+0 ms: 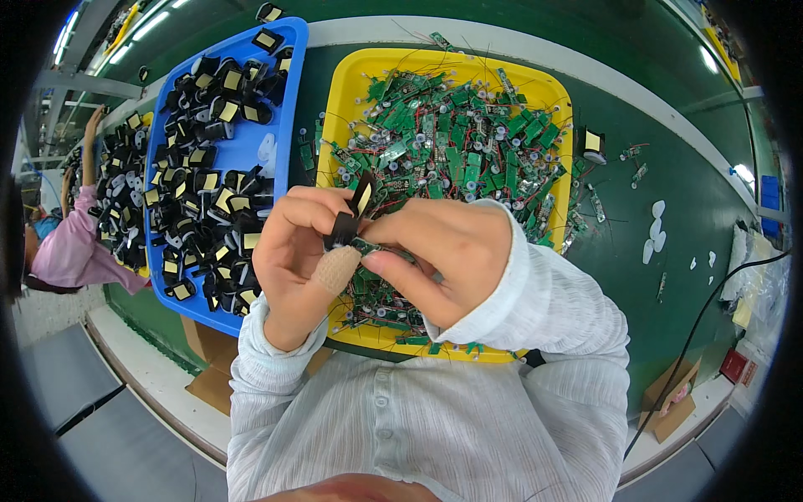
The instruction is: The person repeatedly picks up small black plastic housings from a blue tray and green circuit boards from a yellow tray. They insert the circuit boards into the plastic housings by hand, then place the assembled units back into the blue tray. The process is continuous and repetitive throughout the clip.
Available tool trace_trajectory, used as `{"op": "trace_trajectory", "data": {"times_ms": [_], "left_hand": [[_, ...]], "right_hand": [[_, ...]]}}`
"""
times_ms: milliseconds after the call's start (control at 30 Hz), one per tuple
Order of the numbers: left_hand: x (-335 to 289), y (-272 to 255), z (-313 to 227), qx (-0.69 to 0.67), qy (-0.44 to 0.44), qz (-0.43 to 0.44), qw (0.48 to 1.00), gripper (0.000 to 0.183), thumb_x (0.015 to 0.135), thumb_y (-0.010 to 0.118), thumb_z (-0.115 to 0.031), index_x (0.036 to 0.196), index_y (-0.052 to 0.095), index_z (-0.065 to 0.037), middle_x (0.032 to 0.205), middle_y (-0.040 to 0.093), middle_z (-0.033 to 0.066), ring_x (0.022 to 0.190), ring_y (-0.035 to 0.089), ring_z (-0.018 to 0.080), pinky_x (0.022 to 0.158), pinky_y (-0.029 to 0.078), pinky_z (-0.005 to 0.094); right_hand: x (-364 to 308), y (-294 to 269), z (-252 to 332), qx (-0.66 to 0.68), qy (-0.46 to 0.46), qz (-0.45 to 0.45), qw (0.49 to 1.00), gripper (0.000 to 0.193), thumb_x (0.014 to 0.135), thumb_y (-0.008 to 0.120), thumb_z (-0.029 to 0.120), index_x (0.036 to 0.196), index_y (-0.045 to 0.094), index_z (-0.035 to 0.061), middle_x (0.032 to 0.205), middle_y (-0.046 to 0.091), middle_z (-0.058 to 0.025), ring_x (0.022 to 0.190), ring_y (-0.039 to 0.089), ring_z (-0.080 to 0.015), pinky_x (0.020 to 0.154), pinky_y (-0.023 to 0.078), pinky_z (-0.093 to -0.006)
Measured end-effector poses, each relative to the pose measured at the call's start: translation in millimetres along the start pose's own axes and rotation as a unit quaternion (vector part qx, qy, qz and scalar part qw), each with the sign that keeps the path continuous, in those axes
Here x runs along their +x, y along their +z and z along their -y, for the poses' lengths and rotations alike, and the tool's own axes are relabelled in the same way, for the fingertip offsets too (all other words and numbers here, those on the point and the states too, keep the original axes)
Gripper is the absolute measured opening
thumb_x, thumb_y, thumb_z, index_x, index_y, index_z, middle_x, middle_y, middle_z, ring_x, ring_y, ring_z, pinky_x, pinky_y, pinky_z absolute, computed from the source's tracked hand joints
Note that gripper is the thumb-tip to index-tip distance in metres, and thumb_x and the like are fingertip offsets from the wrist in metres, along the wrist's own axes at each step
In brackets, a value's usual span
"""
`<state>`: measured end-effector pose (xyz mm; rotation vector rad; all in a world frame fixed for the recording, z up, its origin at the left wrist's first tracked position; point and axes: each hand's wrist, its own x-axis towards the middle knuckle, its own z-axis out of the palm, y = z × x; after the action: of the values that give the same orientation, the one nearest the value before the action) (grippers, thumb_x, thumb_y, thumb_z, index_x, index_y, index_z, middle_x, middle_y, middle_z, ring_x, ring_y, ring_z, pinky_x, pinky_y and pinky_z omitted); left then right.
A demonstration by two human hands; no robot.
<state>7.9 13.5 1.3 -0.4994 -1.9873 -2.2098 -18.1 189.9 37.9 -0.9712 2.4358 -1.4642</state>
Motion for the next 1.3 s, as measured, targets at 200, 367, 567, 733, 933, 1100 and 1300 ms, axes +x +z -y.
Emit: {"op": "trace_trajectory", "data": {"times_ms": [200, 367, 567, 733, 933, 1100, 1300], "left_hand": [[-1, -1, -3, 0.041, 0.026, 0.005, 0.999, 0.022, 0.068, 0.065, 0.005, 0.085, 0.051, 0.003, 0.093, 0.052, 0.0138, 0.088, 0.054, 0.019, 0.081, 0.044, 0.03], [1, -2, -3, 0.04, 0.013, -0.003, 0.999, 0.027, 0.068, 0.067, 0.004, 0.089, 0.05, 0.002, 0.093, 0.052, 0.013, 0.087, 0.054, 0.0182, 0.077, 0.045, 0.0279], [3, 0, 1, 0.091, 0.059, -0.01, 0.994, 0.033, 0.069, 0.067, 0.002, 0.097, 0.05, 0.0, 0.093, 0.053, 0.011, 0.082, 0.054, 0.0183, 0.07, 0.044, 0.0267], [1, -7, -9, 0.134, -0.006, 0.033, 0.99, 0.037, 0.071, 0.065, -0.005, 0.105, 0.052, 0.001, 0.092, 0.057, 0.0105, 0.077, 0.055, 0.0187, 0.07, 0.044, 0.0263], [0, -2, -11, 0.033, -0.073, 0.025, 0.996, 0.038, 0.076, 0.061, -0.011, 0.11, 0.051, 0.002, 0.102, 0.058, 0.0086, 0.086, 0.055, 0.0132, 0.078, 0.043, 0.025], [-1, 1, -7, -0.002, -0.083, 0.032, 0.996, 0.039, 0.082, 0.058, -0.018, 0.114, 0.048, 0.003, 0.105, 0.056, 0.0082, 0.09, 0.053, 0.0125, 0.08, 0.042, 0.0248], [-2, -1, -6, -0.102, -0.128, 0.034, 0.986, 0.039, 0.086, 0.054, -0.018, 0.116, 0.046, 0.004, 0.111, 0.052, 0.0082, 0.096, 0.049, 0.012, 0.082, 0.041, 0.0238]], "right_hand": [[-1, -1, 1, -0.011, -0.013, 0.015, 1.0, 0.013, 0.073, 0.065, 0.01, 0.084, 0.06, 0.0049, 0.069, 0.058, -0.0083, 0.058, 0.058, -0.0239, 0.049, 0.045, -0.0306], [-2, 1, -1, 0.051, 0.046, 0.01, 0.998, 0.015, 0.074, 0.065, 0.009, 0.087, 0.061, 0.0034, 0.071, 0.059, -0.0086, 0.056, 0.057, -0.0199, 0.05, 0.045, -0.0279], [-2, -8, -2, 0.097, 0.055, 0.021, 0.994, 0.012, 0.076, 0.062, 0.007, 0.086, 0.059, 0.0007, 0.072, 0.059, -0.0085, 0.059, 0.059, -0.0161, 0.055, 0.048, -0.0249], [-6, -17, 10, 0.107, 0.065, 0.016, 0.992, 0.011, 0.076, 0.062, 0.005, 0.084, 0.058, -0.0003, 0.07, 0.058, -0.0077, 0.06, 0.059, -0.0143, 0.056, 0.047, -0.0241], [-7, -11, 5, 0.345, 0.203, -0.007, 0.916, 0.014, 0.08, 0.06, 0.006, 0.089, 0.053, -0.0002, 0.069, 0.056, -0.0035, 0.061, 0.057, -0.0093, 0.059, 0.046, -0.0216], [-2, -9, -2, 0.405, 0.212, 0.01, 0.889, 0.016, 0.08, 0.06, 0.006, 0.091, 0.05, -0.0001, 0.067, 0.054, -0.002, 0.059, 0.056, -0.0076, 0.056, 0.045, -0.0205], [2, -10, -6, 0.417, 0.221, 0.029, 0.881, 0.019, 0.077, 0.063, 0.004, 0.087, 0.048, -0.0011, 0.065, 0.054, -0.0055, 0.053, 0.057, -0.011, 0.05, 0.05, -0.0231]]}}
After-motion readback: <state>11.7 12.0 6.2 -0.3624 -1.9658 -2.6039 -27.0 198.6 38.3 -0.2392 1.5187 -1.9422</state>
